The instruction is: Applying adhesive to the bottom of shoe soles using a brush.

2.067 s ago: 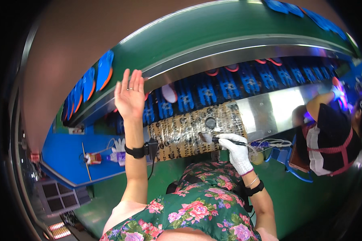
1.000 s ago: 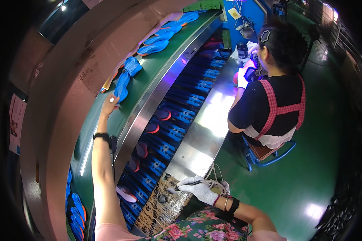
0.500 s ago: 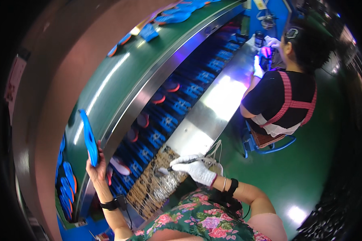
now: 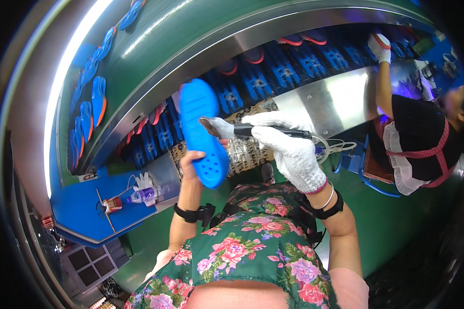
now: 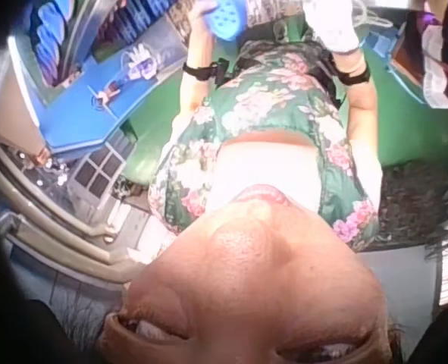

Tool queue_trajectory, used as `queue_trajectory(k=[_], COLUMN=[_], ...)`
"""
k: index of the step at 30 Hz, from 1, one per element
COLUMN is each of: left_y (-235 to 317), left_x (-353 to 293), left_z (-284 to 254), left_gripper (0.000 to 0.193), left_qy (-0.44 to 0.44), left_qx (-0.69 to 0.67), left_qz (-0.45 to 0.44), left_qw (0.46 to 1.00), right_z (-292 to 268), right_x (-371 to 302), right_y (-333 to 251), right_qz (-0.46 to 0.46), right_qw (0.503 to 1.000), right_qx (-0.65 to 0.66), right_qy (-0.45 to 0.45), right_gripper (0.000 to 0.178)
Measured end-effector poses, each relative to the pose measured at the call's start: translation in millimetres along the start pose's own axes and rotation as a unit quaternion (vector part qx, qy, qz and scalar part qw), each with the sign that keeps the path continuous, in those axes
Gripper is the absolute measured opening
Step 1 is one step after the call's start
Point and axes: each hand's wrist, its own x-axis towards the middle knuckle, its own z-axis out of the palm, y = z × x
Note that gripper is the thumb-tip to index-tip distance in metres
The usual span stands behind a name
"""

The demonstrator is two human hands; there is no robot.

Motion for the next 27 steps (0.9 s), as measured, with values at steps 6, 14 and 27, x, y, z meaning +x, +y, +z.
queue_trajectory(k=[6, 14, 27], left_y=[-23, -9, -17], left_x=[-20, -9, -9], left_z=[15, 25, 33], left_gripper=[0.100, 0.116, 0.098], left_qy=[-0.130, -0.180, 0.031], left_qx=[-0.202, -0.311, -0.026], left_qz=[-0.039, -0.028, 0.030], left_qw=[0.970, 0.933, 0.999], right_z=[47, 58, 58], right_x=[-3, 2, 17], right_y=[18, 36, 46], right_qz=[-0.063, -0.162, -0.403], right_qw=[0.974, 0.938, 0.799], right_qx=[-0.218, -0.306, -0.444], right_qy=[-0.004, -0.019, -0.030], right_gripper=[0.019, 0.021, 0.024])
